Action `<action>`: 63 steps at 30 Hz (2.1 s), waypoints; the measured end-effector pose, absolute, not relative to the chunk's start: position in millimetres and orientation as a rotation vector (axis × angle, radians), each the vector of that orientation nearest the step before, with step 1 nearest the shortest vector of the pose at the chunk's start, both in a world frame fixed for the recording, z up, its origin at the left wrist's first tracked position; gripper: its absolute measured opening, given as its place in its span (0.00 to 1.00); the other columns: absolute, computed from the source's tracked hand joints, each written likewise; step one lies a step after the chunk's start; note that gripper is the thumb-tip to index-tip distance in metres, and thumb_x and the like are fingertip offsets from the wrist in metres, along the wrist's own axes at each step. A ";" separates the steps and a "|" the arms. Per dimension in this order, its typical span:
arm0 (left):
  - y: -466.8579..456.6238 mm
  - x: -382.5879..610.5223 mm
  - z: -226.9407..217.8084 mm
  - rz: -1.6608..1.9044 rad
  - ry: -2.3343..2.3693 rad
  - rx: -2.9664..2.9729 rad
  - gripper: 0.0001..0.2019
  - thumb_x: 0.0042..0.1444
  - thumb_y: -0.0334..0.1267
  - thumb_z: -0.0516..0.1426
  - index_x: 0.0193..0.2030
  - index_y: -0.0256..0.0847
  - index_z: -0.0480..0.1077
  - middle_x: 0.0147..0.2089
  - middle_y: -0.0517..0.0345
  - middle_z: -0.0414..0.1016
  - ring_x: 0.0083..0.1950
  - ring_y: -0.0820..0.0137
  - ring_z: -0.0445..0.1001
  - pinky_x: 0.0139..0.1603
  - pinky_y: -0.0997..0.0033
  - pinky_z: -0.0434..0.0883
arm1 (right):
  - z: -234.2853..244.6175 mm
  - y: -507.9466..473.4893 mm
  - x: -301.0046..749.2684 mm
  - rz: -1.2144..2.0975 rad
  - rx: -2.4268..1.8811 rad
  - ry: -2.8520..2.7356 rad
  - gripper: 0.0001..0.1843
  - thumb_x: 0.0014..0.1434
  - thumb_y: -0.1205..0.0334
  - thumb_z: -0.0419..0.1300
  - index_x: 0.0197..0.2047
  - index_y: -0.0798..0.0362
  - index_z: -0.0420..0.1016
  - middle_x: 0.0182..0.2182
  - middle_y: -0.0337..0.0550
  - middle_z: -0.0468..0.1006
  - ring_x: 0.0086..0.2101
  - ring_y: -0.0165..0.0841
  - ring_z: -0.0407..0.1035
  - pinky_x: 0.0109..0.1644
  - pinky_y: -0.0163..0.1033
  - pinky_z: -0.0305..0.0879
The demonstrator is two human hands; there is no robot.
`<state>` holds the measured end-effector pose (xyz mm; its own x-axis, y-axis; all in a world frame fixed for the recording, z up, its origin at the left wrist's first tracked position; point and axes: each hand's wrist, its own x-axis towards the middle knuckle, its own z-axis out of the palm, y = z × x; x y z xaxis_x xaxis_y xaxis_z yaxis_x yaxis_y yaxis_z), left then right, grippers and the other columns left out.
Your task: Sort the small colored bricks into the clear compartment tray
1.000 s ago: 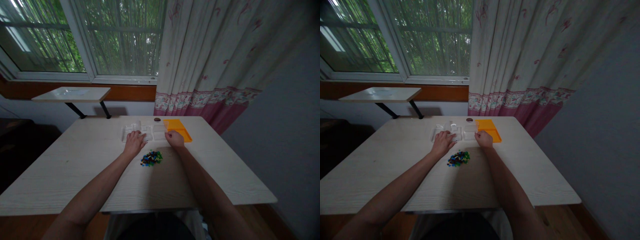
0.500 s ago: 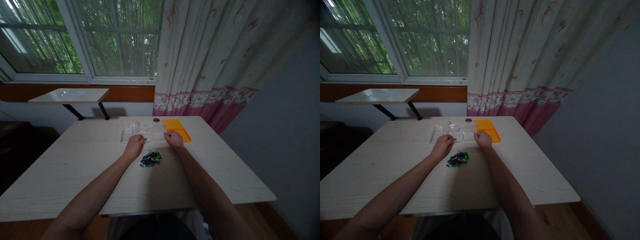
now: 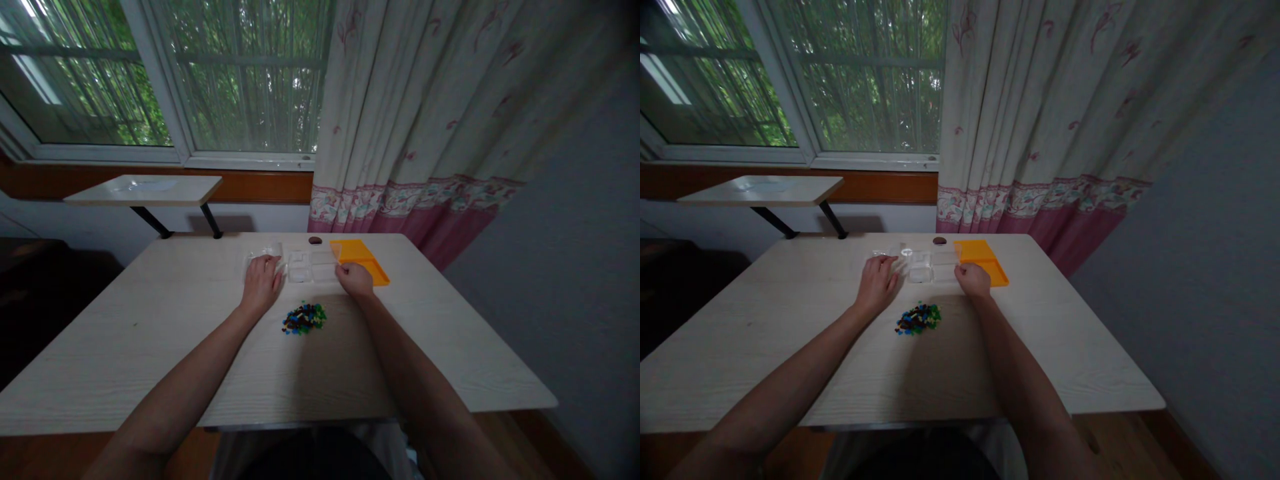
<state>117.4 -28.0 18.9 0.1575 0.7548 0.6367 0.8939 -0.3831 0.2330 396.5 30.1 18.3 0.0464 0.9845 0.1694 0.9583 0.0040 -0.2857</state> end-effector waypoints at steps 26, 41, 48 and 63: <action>-18.5 103.5 20.5 -0.963 -1.986 -2.104 0.12 0.65 0.47 0.53 0.39 0.43 0.74 0.45 0.52 0.78 0.53 0.57 0.71 0.68 0.49 0.54 | 20.2 29.3 396.2 0.159 -2.009 -1.956 0.27 0.68 0.46 0.46 0.37 0.50 0.83 0.36 0.47 0.83 0.38 0.36 0.74 0.36 0.35 0.59; -11.2 85.3 18.2 -1.159 -1.933 -2.123 0.13 0.60 0.38 0.53 0.45 0.43 0.77 0.41 0.52 0.78 0.48 0.58 0.71 0.57 0.56 0.64 | 21.3 27.4 391.5 -0.261 -1.678 -1.981 0.20 0.67 0.51 0.51 0.36 0.52 0.81 0.38 0.51 0.75 0.42 0.40 0.67 0.44 0.40 0.60; -12.5 88.5 17.5 -1.141 -1.931 -2.185 0.13 0.57 0.37 0.53 0.44 0.43 0.77 0.36 0.53 0.75 0.45 0.60 0.70 0.53 0.58 0.65 | 10.0 23.2 363.6 -0.169 -1.239 -2.247 0.20 0.67 0.53 0.56 0.58 0.48 0.74 0.53 0.50 0.73 0.54 0.41 0.62 0.58 0.45 0.56; -17.5 88.7 19.4 -0.868 -2.037 -2.164 0.12 0.55 0.38 0.54 0.38 0.43 0.79 0.41 0.51 0.75 0.50 0.57 0.70 0.58 0.53 0.64 | 5.2 24.1 357.8 0.047 -1.110 -2.387 0.10 0.64 0.55 0.61 0.42 0.47 0.83 0.51 0.47 0.75 0.53 0.40 0.64 0.58 0.47 0.56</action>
